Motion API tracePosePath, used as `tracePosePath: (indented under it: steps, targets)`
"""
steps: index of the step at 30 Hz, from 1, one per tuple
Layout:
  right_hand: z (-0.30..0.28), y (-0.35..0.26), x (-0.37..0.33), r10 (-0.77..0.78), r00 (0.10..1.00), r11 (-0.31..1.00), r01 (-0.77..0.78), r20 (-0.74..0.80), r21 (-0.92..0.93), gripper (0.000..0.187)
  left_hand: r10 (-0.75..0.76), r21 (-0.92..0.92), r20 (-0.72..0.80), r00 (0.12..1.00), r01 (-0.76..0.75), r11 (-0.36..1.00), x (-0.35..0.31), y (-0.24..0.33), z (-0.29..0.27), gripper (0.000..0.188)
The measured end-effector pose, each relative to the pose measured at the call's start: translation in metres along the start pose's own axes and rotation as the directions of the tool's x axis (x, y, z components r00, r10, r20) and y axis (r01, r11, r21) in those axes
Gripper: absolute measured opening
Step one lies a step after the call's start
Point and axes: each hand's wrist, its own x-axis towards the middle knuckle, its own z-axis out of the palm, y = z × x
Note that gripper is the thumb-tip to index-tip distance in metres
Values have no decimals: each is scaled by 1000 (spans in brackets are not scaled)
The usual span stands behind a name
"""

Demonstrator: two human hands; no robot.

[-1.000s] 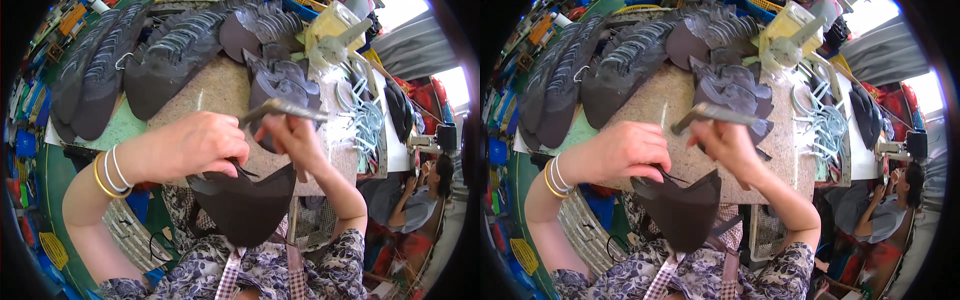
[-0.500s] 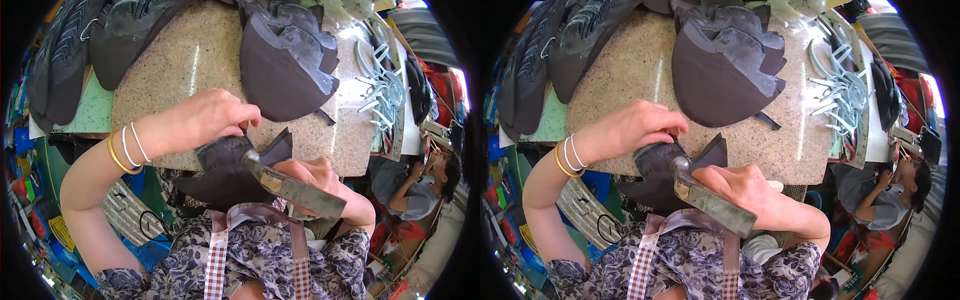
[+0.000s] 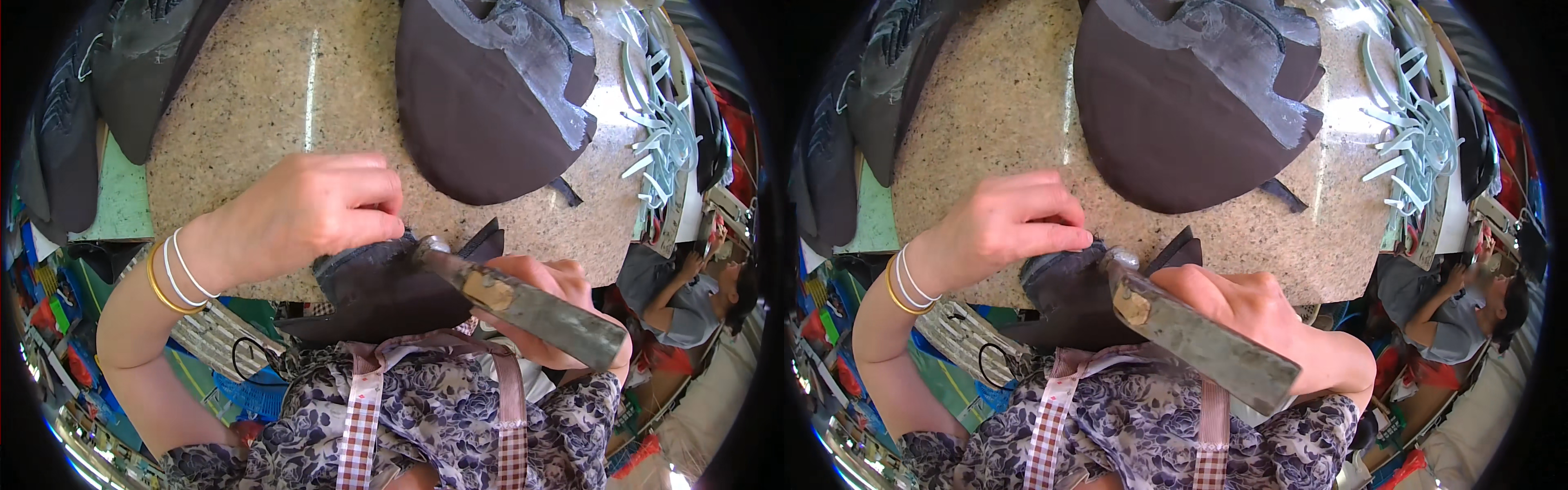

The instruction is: The person takes shoe upper pieces one at a time, folds their edges, and hammers them down with a hammer before placing them into a stack.

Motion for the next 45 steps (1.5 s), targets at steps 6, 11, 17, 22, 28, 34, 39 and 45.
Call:
tracePosePath:
  steps: [6, 11, 17, 22, 28, 34, 39, 45]
  targets:
    - [3, -4, 8, 35, 996, 993, -45, -84, -113, 26, 147, 127, -22, 989, -143, 982, -3, 1, 5, 20]
    - [-1, -7, 16, 115, 985, 989, -103, 126, -104, 26, -6, 90, -113, 994, 16, 996, -10, 6, 10, 21]
    - [0, -30, 27, 145, 988, 897, -108, 54, -430, 34, -81, 154, -178, 981, 109, 982, -14, 15, 16, 23]
    - [-1, -4, 21, 23, 1000, 998, -22, 13, -66, 24, -134, 146, -311, 941, 187, 972, -17, 15, 19, 25]
    - [-8, -29, 38, -27, 987, 863, 102, 156, -495, 24, -85, 298, -280, 956, 171, 939, -24, 27, 26, 29]
    - [-5, -26, 40, 74, 993, 948, -42, 89, -314, 20, -157, 209, -304, 940, 227, 951, -34, 30, 28, 27]
    - [-3, -37, 44, -98, 991, 842, 129, 86, -524, 18, -189, 328, -415, 890, 340, 881, -35, 44, 42, 34]
    - [4, -44, 41, 170, 985, 806, -162, -39, -570, 19, -277, 229, -380, 882, 380, 896, -45, 48, 38, 31]
